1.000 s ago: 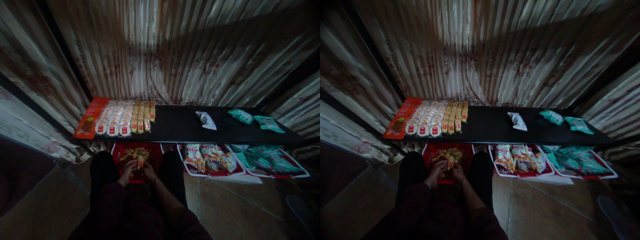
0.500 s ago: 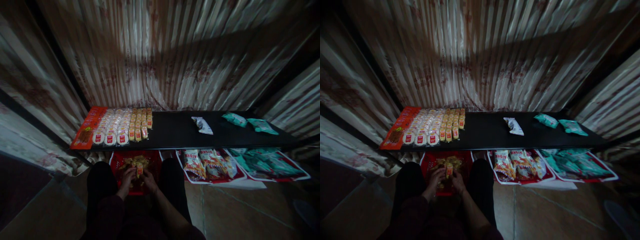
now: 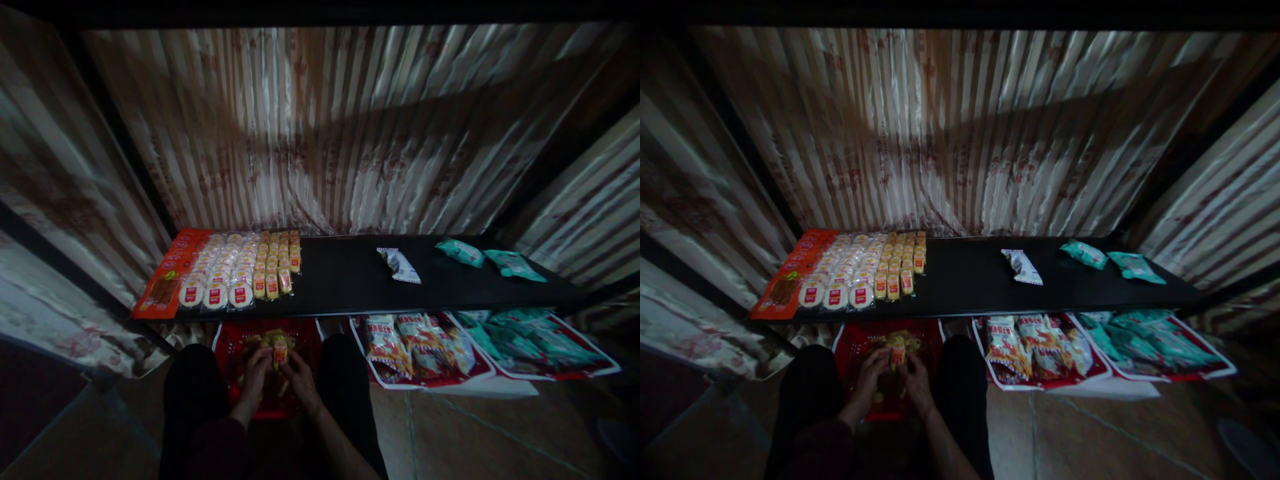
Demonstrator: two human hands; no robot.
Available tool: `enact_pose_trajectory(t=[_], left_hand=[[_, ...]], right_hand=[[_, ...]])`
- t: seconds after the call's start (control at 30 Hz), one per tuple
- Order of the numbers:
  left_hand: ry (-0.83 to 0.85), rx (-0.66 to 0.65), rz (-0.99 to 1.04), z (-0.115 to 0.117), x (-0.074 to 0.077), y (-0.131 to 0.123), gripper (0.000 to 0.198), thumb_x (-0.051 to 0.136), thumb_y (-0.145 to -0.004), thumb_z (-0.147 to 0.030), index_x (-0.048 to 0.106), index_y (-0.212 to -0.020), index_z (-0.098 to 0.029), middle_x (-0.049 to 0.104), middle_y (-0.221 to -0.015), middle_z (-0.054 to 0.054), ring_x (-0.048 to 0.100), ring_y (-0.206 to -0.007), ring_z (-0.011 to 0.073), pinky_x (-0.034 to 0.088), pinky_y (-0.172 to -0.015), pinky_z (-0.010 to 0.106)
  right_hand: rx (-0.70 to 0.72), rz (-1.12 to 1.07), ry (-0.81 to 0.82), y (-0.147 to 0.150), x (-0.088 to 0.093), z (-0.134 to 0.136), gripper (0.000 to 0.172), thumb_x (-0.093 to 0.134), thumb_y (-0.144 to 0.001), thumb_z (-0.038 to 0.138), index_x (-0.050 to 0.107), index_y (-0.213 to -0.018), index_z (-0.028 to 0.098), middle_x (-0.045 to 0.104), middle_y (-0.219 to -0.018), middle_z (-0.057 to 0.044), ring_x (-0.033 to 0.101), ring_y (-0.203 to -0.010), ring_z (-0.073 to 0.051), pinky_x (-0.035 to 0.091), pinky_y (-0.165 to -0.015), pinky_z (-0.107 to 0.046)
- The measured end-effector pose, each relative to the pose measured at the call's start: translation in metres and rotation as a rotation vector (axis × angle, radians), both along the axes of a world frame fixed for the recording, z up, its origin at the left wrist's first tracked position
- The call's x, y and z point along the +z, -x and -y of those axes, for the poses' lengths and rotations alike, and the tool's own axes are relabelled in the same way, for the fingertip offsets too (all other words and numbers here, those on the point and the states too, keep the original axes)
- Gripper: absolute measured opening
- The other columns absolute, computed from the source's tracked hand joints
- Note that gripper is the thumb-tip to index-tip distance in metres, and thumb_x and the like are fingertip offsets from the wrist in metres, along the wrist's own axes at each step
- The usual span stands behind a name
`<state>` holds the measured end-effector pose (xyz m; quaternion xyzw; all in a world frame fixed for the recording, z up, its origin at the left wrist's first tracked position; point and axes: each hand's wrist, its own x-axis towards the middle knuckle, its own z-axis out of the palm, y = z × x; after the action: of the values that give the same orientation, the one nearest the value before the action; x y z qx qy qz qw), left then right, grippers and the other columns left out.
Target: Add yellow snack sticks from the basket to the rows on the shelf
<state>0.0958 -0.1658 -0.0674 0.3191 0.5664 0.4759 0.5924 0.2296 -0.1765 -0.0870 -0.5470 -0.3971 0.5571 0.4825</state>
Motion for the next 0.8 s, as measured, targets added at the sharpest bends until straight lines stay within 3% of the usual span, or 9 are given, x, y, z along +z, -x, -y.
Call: enact_pose_trajectory(t=[0.13,0.3,0.47,0.67,0.8], left_hand=[[-0.039,-0.025,0.012,-0.003,0.011,-0.005,0.028,0.069,-0.06,-0.033,0.068,-0.083,-0.018,0.069,-0.095,0.01,0.062,-0.095,0.0246,0.046,-0.083,0.031],[-0.092,-0.059,-0.008,-0.008,0.031,-0.016,0.029,0.068,-0.06,-0.035,0.068,-0.083,-0.018,0.069,-0.096,0.01,0.062,-0.096,0.0252,0.045,-0.087,0.032],[-0.18,-0.095,-0.05,-0.017,0.051,-0.029,0.034,0.062,-0.063,-0.038,0.066,-0.088,-0.016,0.069,-0.096,0.011,0.062,-0.095,0.0249,0.045,-0.088,0.035],[-0.268,-0.193,-0.139,-0.028,0.075,-0.041,0.029,0.054,-0.068,-0.029,0.065,-0.091,-0.016,0.069,-0.1,0.009,0.061,-0.097,0.0221,0.045,-0.088,0.032],[-0.303,-0.196,-0.178,-0.039,0.083,-0.049,0.027,0.051,-0.07,-0.024,0.064,-0.092,-0.016,0.069,-0.099,0.009,0.062,-0.096,0.0201,0.046,-0.087,0.03]], right_hand=[[-0.04,0.034,-0.025,-0.003,-0.001,-0.002,0.052,0.069,-0.061,0.051,0.066,-0.101,0.019,0.069,-0.102,-0.008,0.061,-0.099,-0.028,0.046,-0.091,-0.04],[-0.092,0.055,-0.089,-0.011,0.017,-0.004,0.056,0.066,-0.066,0.044,0.058,-0.116,0.02,0.067,-0.109,-0.008,0.062,-0.099,-0.026,0.049,-0.089,-0.037],[-0.133,0.206,-0.191,-0.024,0.035,-0.011,0.039,0.062,-0.071,0.04,0.065,-0.104,0.019,0.067,-0.11,-0.008,0.061,-0.105,-0.024,0.046,-0.095,-0.036],[-0.193,0.349,-0.298,-0.037,0.058,-0.026,0.035,0.059,-0.075,0.039,0.066,-0.104,0.02,0.069,-0.104,-0.008,0.064,-0.098,-0.022,0.05,-0.089,-0.033],[-0.204,0.442,-0.315,-0.044,0.076,-0.037,0.033,0.059,-0.075,0.038,0.067,-0.101,0.019,0.07,-0.1,-0.008,0.063,-0.096,-0.022,0.049,-0.088,-0.033]])
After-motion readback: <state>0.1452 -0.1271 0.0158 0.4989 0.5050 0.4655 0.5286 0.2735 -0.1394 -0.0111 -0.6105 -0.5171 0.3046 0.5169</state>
